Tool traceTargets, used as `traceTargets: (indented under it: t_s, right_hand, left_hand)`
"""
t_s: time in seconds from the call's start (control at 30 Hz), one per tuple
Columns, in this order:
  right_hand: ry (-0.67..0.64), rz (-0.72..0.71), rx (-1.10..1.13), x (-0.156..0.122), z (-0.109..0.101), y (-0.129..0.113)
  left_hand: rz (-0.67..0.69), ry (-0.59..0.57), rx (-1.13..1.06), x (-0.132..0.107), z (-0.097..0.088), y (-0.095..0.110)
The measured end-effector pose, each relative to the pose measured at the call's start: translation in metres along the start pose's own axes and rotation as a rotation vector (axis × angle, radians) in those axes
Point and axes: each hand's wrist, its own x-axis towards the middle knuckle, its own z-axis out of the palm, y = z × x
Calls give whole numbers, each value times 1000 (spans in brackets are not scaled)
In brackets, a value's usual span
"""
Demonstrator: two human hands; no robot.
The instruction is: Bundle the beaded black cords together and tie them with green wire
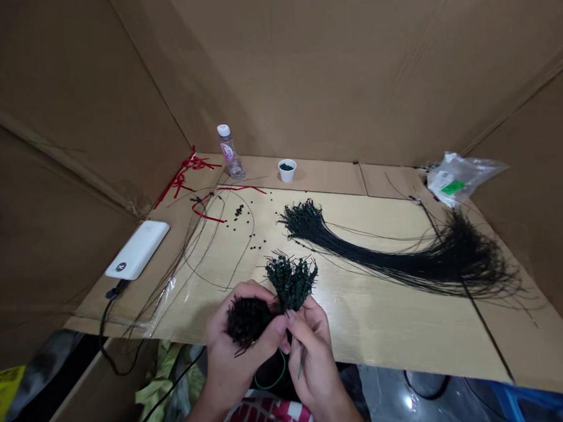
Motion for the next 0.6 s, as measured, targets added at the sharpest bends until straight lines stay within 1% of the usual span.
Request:
traceTargets:
  t_s: [0.1, 0.3, 0.43, 0.6]
  right_hand:
    - [2, 17, 7, 0, 1, 0]
    - [130, 46, 56, 2, -2, 0]
    - [99, 51, 19, 2, -7, 2]
    - [23, 19, -49, 1, -6, 4]
  left_hand:
    - [15, 6, 1, 2, -1, 1]
    - [16, -23, -56, -2, 1, -3]
    - [-31, 10, -96, -6, 1, -6]
    - [-31, -10, -5, -4, -3, -2]
